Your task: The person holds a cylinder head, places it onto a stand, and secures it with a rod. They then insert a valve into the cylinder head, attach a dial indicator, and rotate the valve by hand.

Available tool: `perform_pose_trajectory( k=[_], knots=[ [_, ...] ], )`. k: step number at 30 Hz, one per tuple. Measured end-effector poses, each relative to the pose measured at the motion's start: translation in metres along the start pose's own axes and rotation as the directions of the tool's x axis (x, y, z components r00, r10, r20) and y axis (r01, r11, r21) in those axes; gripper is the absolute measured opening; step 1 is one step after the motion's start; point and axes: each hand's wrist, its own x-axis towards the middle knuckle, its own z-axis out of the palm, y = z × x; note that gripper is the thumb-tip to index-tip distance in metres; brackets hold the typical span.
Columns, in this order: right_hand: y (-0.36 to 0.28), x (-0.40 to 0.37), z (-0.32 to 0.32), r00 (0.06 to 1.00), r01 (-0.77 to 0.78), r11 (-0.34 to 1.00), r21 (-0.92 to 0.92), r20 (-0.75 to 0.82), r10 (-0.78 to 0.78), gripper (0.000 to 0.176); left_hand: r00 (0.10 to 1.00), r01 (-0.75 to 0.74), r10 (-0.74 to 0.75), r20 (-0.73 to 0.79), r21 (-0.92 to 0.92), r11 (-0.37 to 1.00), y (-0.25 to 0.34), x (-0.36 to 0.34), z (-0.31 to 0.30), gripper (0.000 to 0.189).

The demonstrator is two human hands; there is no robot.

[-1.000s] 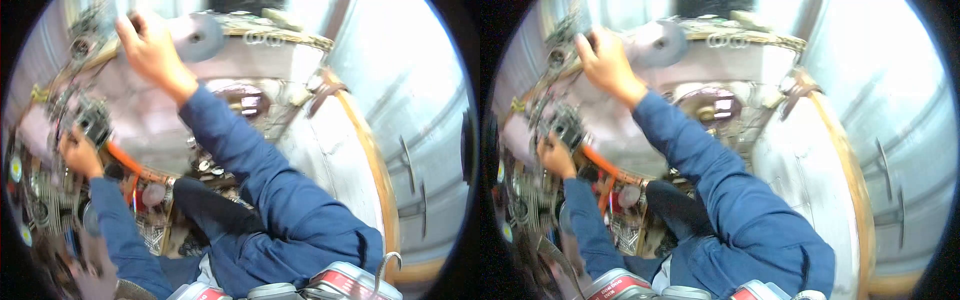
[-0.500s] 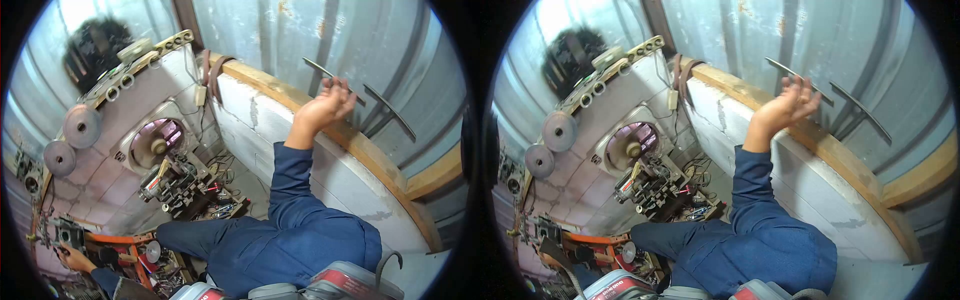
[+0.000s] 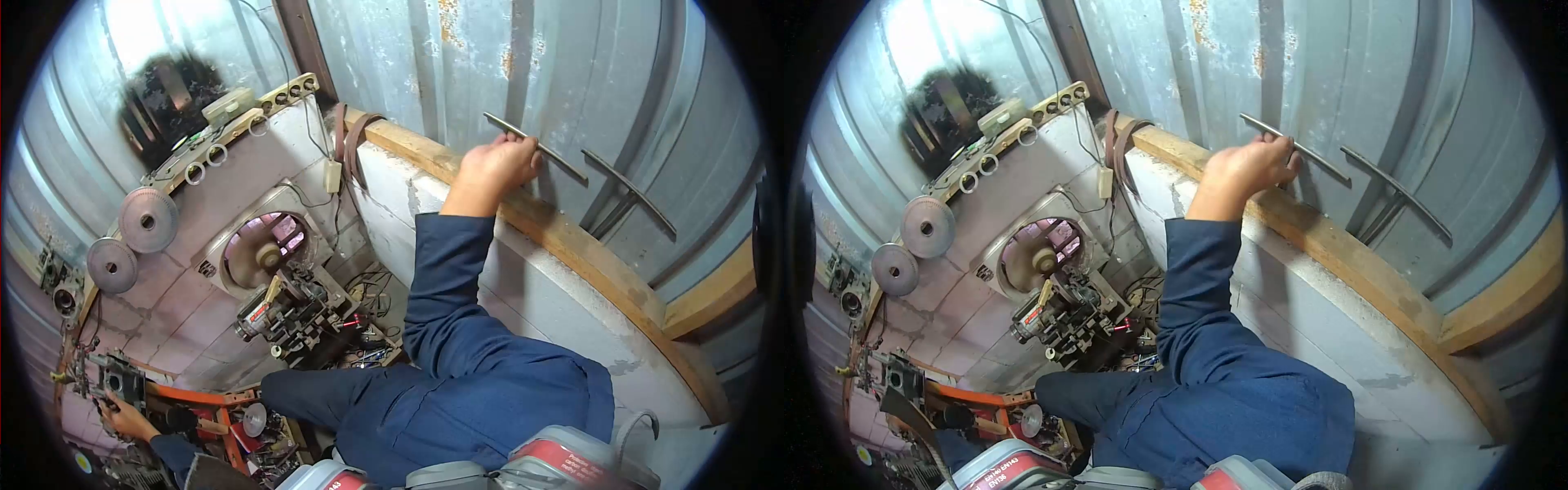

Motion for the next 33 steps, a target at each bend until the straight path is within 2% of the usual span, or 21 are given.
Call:
perform_pose_trajectory(
  k=[1, 2, 3, 5, 7, 9, 10, 11, 13, 14, 16, 18, 20, 23, 27, 30, 31, 32, 33],
  knots=[
    [0.002, -0.012, 0.012, 0.998, 0.045, 0.998, 0.033, -0.055, -0.043, 0.049, 0.997, 0.062, -0.060, 0.049, -0.042, 0.997, 0.004, 0.000, -0.003, 0.069],
    [0.006, -0.018, 0.023, 0.990, 0.091, 0.994, 0.063, -0.112, -0.083, 0.046, 0.989, 0.089, -0.084, 0.122, -0.042, 0.995, 0.034, 0.007, -0.030, 0.069],
    [0.014, -0.002, 0.024, 0.992, 0.048, 0.998, 0.028, -0.117, -0.045, 0.051, 0.975, 0.116, -0.107, 0.195, -0.037, 0.993, 0.065, 0.014, -0.056, 0.069],
    [0.026, 0.001, 0.045, 0.989, 0.102, 0.992, 0.070, -0.118, -0.093, 0.047, 0.993, 0.085, -0.076, 0.087, -0.109, 0.990, 0.024, 0.006, -0.017, 0.069],
    [0.035, 0.003, 0.060, 0.981, 0.163, 0.981, 0.110, -0.129, -0.148, 0.044, 0.995, 0.085, -0.077, 0.067, -0.136, 0.987, -0.006, 0.003, 0.005, 0.069],
    [0.012, -0.038, 0.084, 0.997, -0.004, 0.999, 0.044, 0.075, 0.001, 0.035, 0.984, 0.125, -0.107, 0.143, -0.118, 0.985, -0.004, 0.005, 0.002, 0.071],
    [0.050, -0.027, 0.093, 0.944, 0.084, 0.991, 0.103, 0.311, -0.113, 0.034, 0.976, 0.139, -0.117, 0.183, -0.110, 0.984, -0.001, 0.006, 0.001, 0.071],
    [0.063, -0.049, 0.110, 0.866, 0.214, 0.973, 0.088, 0.443, -0.231, 0.030, 0.992, 0.106, -0.097, 0.086, -0.109, 0.988, 0.003, 0.003, 0.003, 0.072],
    [0.086, -0.089, 0.142, 0.765, 0.319, 0.942, 0.106, 0.558, -0.322, 0.013, 0.993, 0.087, -0.079, 0.091, -0.095, 0.992, 0.025, 0.005, -0.015, 0.072],
    [0.068, -0.119, 0.146, 0.680, 0.553, 0.828, -0.091, 0.623, -0.386, 0.021, 0.993, 0.084, -0.077, 0.090, -0.084, 0.993, 0.030, 0.007, -0.024, 0.072],
    [0.078, -0.152, 0.157, 0.603, 0.519, 0.850, -0.087, 0.742, -0.292, 0.020, 0.979, 0.147, -0.123, 0.160, -0.148, 0.978, 0.014, 0.009, -0.011, 0.071],
    [0.069, -0.182, 0.155, 0.548, 0.418, 0.903, 0.097, 0.766, -0.336, 0.007, 0.994, 0.024, -0.017, 0.112, -0.057, 0.998, 0.006, 0.010, -0.009, 0.072],
    [0.079, -0.208, 0.157, 0.574, 0.383, 0.919, 0.094, 0.755, -0.316, 0.004, 0.984, 0.103, -0.085, 0.159, -0.104, 0.989, 0.020, 0.009, -0.023, 0.070],
    [0.079, -0.228, 0.149, 0.502, 0.372, 0.925, 0.075, 0.822, -0.268, 0.008, 0.962, 0.190, -0.144, 0.230, -0.190, 0.963, 0.036, 0.011, -0.038, 0.072],
    [0.076, -0.240, 0.141, 0.455, 0.374, 0.921, 0.110, 0.843, -0.286, 0.009, 0.975, 0.128, -0.098, 0.198, -0.146, 0.981, 0.033, 0.011, -0.036, 0.072],
    [0.071, -0.230, 0.137, 0.480, 0.474, 0.872, 0.119, 0.796, -0.370, 0.005, 0.985, 0.073, -0.056, 0.161, -0.101, 0.992, 0.034, 0.012, -0.036, 0.070],
    [0.068, -0.224, 0.137, 0.538, 0.394, 0.910, 0.127, 0.771, -0.340, 0.004, 0.973, 0.168, -0.125, 0.196, -0.225, 0.960, 0.038, 0.008, -0.037, 0.069],
    [0.069, -0.211, 0.134, 0.557, 0.526, 0.846, 0.089, 0.716, -0.422, 0.004, 0.978, 0.144, -0.105, 0.183, -0.213, 0.966, 0.034, 0.008, -0.035, 0.069],
    [0.063, -0.198, 0.130, 0.598, 0.465, 0.882, 0.079, 0.707, -0.378, 0.002, 0.982, 0.119, -0.085, 0.170, -0.201, 0.972, 0.029, 0.009, -0.031, 0.069]
  ],
)
